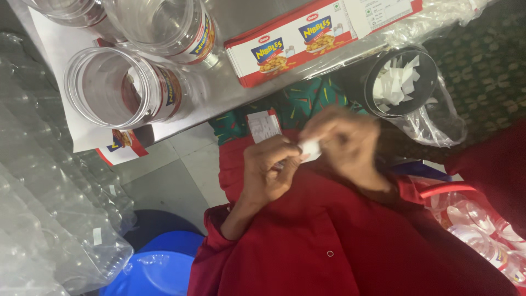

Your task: The person picks up clear plastic jars and applies adhesive labels to their sides by hand.

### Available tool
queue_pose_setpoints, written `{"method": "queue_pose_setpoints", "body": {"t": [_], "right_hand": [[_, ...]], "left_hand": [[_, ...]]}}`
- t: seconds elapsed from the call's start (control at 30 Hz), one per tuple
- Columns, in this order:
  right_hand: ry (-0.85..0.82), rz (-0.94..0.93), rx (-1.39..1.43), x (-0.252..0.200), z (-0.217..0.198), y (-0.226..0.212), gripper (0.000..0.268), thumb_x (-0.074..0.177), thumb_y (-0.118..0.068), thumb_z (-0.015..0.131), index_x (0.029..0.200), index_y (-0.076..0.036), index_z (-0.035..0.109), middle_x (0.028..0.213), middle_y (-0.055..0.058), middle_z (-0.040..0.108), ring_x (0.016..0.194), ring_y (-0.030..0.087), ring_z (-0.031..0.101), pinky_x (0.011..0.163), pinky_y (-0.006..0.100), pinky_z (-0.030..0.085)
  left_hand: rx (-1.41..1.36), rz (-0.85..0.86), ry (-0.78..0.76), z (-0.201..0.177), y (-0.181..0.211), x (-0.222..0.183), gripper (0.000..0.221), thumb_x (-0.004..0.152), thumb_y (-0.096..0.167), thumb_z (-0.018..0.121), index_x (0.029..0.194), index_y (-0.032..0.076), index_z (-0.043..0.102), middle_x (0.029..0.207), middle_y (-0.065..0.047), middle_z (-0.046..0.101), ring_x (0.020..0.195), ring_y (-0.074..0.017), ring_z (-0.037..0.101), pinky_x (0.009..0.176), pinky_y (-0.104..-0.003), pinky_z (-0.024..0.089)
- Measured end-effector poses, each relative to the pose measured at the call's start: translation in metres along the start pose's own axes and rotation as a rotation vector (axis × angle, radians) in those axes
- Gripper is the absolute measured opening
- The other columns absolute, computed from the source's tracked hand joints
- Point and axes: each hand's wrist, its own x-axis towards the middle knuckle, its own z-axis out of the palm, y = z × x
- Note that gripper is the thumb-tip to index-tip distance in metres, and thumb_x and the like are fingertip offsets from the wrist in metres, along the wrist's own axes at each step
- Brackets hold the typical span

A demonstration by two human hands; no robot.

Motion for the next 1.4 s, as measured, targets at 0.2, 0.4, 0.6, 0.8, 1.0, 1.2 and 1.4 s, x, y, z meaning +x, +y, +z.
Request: {"method": "queue_pose_setpoints", "body": {"t": [0.2, 0.4, 0.6, 0.8, 1.0, 1.2, 1.4], "right_hand": [[0.429, 0.122, 0.462, 0.003, -0.03, 0.017, 0.024, 0.105, -0.022, 0.072, 0.097, -0.001, 0.066, 0.091, 0.013, 0.07, 0.076, 0.02, 0.07, 0.067, 0.036, 0.058], [-0.361, 0.054, -0.115, -0.001, 0.012, 0.002, 0.024, 0.082, -0.014, 0.081, 0.1, 0.001, 0.071, 0.1, 0.01, 0.075, 0.091, 0.021, 0.072, 0.077, 0.032, 0.057], [-0.244, 0.171, 0.114, 0.003, -0.016, 0.017, 0.015, 0.089, -0.004, 0.083, 0.099, -0.002, 0.072, 0.095, 0.007, 0.077, 0.087, 0.014, 0.074, 0.077, 0.029, 0.058], [-0.167, 0.189, 0.046, 0.002, -0.029, 0.012, 0.029, 0.084, -0.002, 0.085, 0.106, 0.003, 0.068, 0.092, 0.007, 0.075, 0.086, 0.011, 0.067, 0.081, 0.028, 0.051], [-0.105, 0.238, -0.008, 0.004, -0.018, 0.0, 0.018, 0.087, -0.004, 0.084, 0.098, -0.004, 0.07, 0.094, 0.005, 0.074, 0.087, 0.011, 0.07, 0.079, 0.026, 0.054], [0.029, -0.046, -0.337, 0.01, -0.012, -0.025, 0.02, 0.084, -0.006, 0.088, 0.097, -0.006, 0.073, 0.104, 0.007, 0.072, 0.096, 0.02, 0.069, 0.081, 0.028, 0.054], [-0.046, -0.328, -0.507, 0.012, 0.014, -0.024, 0.033, 0.078, -0.018, 0.092, 0.101, -0.004, 0.073, 0.106, 0.008, 0.07, 0.097, 0.026, 0.067, 0.08, 0.036, 0.055]], "left_hand": [[-0.134, 0.025, 0.116, -0.003, 0.0, -0.01, 0.01, 0.089, 0.0, 0.078, 0.091, 0.001, 0.068, 0.078, -0.008, 0.065, 0.066, -0.0181, 0.061, 0.065, -0.028, 0.045], [-0.517, -0.09, 0.656, -0.062, 0.007, -0.032, 0.017, 0.094, 0.006, 0.074, 0.107, 0.001, 0.063, 0.087, -0.005, 0.063, 0.073, -0.0131, 0.061, 0.067, -0.026, 0.05], [-1.276, 0.063, 0.296, -0.115, -0.014, -0.036, 0.027, 0.078, 0.017, 0.078, 0.096, 0.006, 0.062, 0.075, 0.001, 0.058, 0.055, -0.0075, 0.052, 0.047, -0.021, 0.046], [-0.877, -0.362, 0.001, -0.047, -0.016, -0.041, 0.028, 0.102, 0.018, 0.069, 0.08, 0.003, 0.06, 0.075, 0.003, 0.058, 0.069, -0.0031, 0.054, 0.061, -0.019, 0.04], [-0.272, -0.363, 0.012, -0.014, 0.005, -0.006, 0.014, 0.088, -0.002, 0.077, 0.101, 0.001, 0.072, 0.089, 0.0, 0.068, 0.081, -0.0013, 0.063, 0.069, -0.021, 0.053], [-0.059, -0.306, 0.045, -0.013, 0.003, -0.004, 0.011, 0.086, 0.001, 0.083, 0.093, -0.002, 0.075, 0.077, -0.004, 0.062, 0.066, -0.0067, 0.048, 0.06, -0.023, 0.039], [-0.077, -0.162, 0.063, -0.009, 0.01, -0.003, 0.01, 0.092, 0.002, 0.074, 0.101, 0.0, 0.074, 0.09, -0.005, 0.068, 0.078, -0.0102, 0.065, 0.069, -0.024, 0.052]]}}
